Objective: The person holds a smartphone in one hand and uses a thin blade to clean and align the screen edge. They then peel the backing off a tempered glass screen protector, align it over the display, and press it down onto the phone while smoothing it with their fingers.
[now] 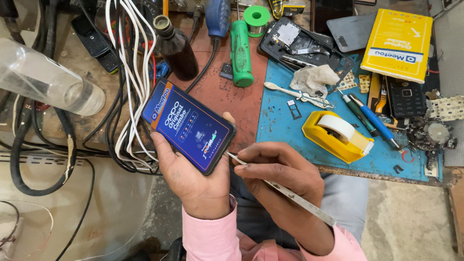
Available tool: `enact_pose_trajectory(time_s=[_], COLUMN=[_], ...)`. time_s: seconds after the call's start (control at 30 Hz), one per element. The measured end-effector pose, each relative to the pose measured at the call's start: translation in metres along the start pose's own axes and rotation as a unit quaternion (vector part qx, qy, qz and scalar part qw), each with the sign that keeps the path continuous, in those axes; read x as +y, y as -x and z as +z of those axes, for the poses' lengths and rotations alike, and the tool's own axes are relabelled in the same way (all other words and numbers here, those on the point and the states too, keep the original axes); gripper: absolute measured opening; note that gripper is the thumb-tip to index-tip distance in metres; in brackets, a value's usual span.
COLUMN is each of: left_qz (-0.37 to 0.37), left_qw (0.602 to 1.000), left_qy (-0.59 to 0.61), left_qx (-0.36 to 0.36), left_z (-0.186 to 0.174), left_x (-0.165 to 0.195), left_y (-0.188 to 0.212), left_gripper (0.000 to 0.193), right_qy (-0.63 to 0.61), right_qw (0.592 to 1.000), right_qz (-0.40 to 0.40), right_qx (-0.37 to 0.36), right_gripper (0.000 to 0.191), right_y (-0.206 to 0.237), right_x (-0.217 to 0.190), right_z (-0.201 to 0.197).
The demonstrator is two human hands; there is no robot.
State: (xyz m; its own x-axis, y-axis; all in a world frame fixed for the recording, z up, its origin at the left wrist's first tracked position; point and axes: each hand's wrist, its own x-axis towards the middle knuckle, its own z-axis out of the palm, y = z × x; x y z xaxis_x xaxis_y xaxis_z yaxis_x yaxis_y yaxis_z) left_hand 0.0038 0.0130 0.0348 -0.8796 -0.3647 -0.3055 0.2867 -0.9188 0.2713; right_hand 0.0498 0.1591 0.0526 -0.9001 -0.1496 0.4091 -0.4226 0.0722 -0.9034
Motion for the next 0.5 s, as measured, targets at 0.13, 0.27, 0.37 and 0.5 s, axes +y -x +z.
enact_pose_trajectory(time_s=[0.13, 0.27, 0.37, 0.5], left_qz=[0.003, 0.001, -0.004, 0.001], left_qw=[1.000, 1.000, 1.000, 1.000], left_qy=[-0.004, 0.000, -0.005, -0.003], left_qx=[-0.009, -0.010, -0.010, -0.002], left_z=[-0.0014, -0.0026, -0.0032, -0.0035], left_x=[-0.0006, -0.0017, -0.0021, -0.0035], left_y=[-0.0001, -0.0023, -0.0041, -0.0045], left_gripper=[0.046, 0.045, 0.046, 0.045], right_qy=[0.021, 0.051, 0.014, -0.034], right_qw=[1.000, 0.998, 0.999, 0.992], right_qz=[0.001, -0.001, 0.027, 0.093], right_qx=[0.010, 0.020, 0.023, 0.081], right_gripper=[0.027, 0.030, 0.030, 0.024], right_y=[0.0018, 0.0019, 0.0033, 0.0071], right_x=[0.0015, 0.0006, -0.0011, -0.0009], right_z=[0.0034, 0.0044, 0.0045, 0.0094])
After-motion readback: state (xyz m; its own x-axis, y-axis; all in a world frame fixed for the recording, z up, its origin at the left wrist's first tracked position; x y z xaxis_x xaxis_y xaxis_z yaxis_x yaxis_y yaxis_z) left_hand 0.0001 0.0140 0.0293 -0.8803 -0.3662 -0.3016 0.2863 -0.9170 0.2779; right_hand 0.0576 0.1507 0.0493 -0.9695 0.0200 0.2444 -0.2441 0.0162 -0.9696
